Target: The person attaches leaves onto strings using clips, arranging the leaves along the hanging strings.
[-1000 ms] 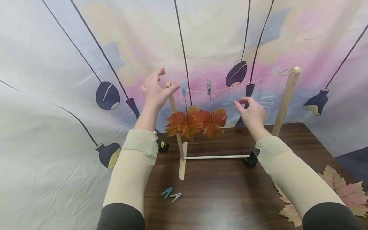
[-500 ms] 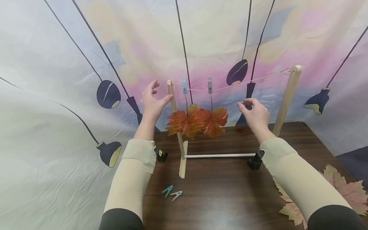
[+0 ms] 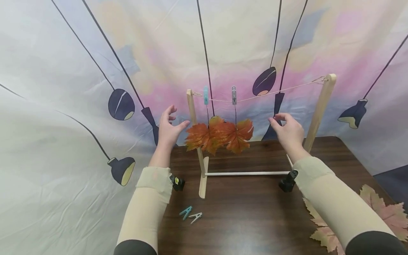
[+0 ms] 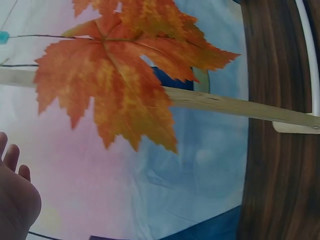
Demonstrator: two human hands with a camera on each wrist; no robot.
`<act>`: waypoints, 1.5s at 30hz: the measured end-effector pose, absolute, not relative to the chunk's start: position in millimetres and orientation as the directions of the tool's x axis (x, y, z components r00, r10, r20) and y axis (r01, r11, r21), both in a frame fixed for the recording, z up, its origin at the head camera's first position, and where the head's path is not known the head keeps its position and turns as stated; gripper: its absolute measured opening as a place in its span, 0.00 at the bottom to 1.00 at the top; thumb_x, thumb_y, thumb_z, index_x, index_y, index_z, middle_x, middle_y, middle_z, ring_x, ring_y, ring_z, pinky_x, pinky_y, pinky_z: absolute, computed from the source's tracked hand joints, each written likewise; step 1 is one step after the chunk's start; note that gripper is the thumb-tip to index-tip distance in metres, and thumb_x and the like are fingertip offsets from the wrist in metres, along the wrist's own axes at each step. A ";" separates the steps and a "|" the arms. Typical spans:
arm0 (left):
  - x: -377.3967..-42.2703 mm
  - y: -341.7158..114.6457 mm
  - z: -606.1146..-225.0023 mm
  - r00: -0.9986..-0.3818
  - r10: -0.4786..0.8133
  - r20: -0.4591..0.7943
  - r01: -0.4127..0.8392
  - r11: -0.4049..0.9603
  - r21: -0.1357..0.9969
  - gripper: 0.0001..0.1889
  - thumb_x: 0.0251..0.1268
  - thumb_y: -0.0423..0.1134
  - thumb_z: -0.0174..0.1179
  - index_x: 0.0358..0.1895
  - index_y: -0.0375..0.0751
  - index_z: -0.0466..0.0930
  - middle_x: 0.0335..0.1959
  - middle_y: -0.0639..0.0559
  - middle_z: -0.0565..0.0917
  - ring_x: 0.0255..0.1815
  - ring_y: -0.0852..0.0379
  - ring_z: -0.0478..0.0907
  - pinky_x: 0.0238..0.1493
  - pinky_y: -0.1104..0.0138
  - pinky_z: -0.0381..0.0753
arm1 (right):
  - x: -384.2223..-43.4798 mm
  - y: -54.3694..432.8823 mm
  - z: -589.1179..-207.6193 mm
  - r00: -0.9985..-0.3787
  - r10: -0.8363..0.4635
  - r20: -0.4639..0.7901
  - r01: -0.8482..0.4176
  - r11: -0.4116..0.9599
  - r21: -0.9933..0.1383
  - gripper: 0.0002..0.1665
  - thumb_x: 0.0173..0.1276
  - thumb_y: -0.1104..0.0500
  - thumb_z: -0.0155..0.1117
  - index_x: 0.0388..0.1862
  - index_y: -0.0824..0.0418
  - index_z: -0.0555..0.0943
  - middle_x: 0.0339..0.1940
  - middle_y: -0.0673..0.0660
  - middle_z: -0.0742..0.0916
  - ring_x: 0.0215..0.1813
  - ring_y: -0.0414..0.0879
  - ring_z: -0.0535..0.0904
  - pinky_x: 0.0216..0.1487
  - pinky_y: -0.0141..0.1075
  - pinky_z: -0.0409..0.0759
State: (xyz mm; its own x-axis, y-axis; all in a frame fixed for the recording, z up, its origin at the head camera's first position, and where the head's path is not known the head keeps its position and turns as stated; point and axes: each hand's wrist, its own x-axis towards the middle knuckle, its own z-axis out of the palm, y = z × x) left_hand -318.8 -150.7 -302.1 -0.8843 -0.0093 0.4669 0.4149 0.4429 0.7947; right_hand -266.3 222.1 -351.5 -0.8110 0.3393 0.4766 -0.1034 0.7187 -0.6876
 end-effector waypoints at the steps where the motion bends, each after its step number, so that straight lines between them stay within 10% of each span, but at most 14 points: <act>1: -318.1 -151.9 -303.9 -0.888 -0.006 0.461 0.410 0.445 0.796 0.42 0.51 0.47 0.70 0.69 0.48 0.60 0.63 0.55 0.68 0.56 0.53 0.65 0.58 0.56 0.64 | -265.9 222.7 -351.7 -0.808 0.337 0.483 -0.106 0.722 -0.683 0.30 0.65 0.36 0.55 0.50 0.59 0.79 0.51 0.59 0.83 0.42 0.56 0.79 0.45 0.50 0.68; 45: -291.1 -190.8 -418.5 -0.958 -0.038 0.285 0.223 0.527 0.820 0.41 0.50 0.45 0.71 0.67 0.39 0.62 0.61 0.44 0.70 0.59 0.44 0.66 0.59 0.53 0.64 | -237.6 251.1 -422.4 -0.842 0.398 0.365 -0.065 0.596 -0.800 0.34 0.66 0.44 0.59 0.64 0.63 0.69 0.58 0.60 0.78 0.49 0.55 0.76 0.50 0.49 0.69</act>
